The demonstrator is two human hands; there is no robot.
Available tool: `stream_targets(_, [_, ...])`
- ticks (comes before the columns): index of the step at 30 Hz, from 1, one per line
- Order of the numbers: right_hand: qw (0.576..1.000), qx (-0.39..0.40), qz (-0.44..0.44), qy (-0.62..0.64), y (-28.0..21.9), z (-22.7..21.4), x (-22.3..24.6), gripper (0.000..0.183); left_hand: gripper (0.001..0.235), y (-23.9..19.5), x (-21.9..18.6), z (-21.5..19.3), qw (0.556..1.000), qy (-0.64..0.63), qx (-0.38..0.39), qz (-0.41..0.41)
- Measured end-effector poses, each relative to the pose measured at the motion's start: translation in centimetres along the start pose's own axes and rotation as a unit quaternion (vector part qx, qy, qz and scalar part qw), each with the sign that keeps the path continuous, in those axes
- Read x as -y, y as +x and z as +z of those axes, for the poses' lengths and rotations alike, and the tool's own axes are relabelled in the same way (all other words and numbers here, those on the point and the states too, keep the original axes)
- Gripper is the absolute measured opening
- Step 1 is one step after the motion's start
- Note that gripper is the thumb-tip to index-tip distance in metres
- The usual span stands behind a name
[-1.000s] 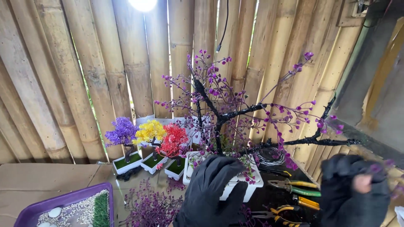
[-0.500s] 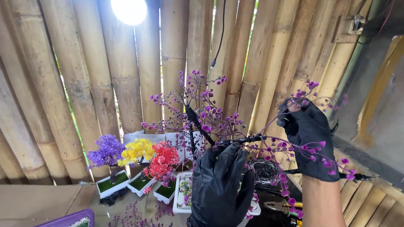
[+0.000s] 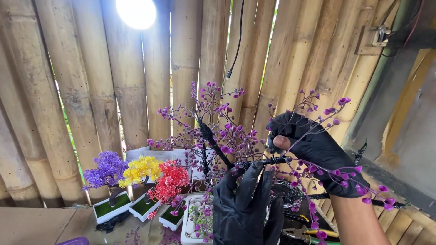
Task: The person arranges purple artificial flowers onto a black wire tree structure in a white pot. They attach small flower branches to the main branches and adjust the placement of the flowers by hand.
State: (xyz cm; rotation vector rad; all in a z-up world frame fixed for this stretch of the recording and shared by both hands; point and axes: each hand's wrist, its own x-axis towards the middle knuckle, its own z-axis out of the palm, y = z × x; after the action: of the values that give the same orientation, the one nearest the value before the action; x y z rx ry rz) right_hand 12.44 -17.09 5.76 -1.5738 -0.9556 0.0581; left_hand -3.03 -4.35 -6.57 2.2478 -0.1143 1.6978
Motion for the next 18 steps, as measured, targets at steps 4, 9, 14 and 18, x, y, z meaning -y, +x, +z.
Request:
stream_targets(4, [0.999, -0.010, -0.005, 0.032, -0.8, 1.0, 0.6, 0.030, 0.067, -0.2, -0.1, 0.6, 1.000, 0.019, -0.006, 0.004])
stream_targets(9, [0.999, -0.016, -0.023, 0.030, -1.0, 1.0, 0.3, 0.028, 0.066, -0.7, -0.2, 1.2, 0.999, 0.025, 0.008, -0.021])
stream_targets(14, [0.996, 0.013, -0.069, 0.047, -0.9, 0.7, -0.2, 0.023, 0.063, -0.7, -0.4, 1.1, 1.000, 0.020, 0.009, -0.020])
stream_targets(18, [0.998, -0.008, -0.046, 0.029, -1.2, 0.9, 0.4, 0.028, 0.068, -1.1, -0.1, 1.7, 0.999, 0.027, 0.007, -0.019])
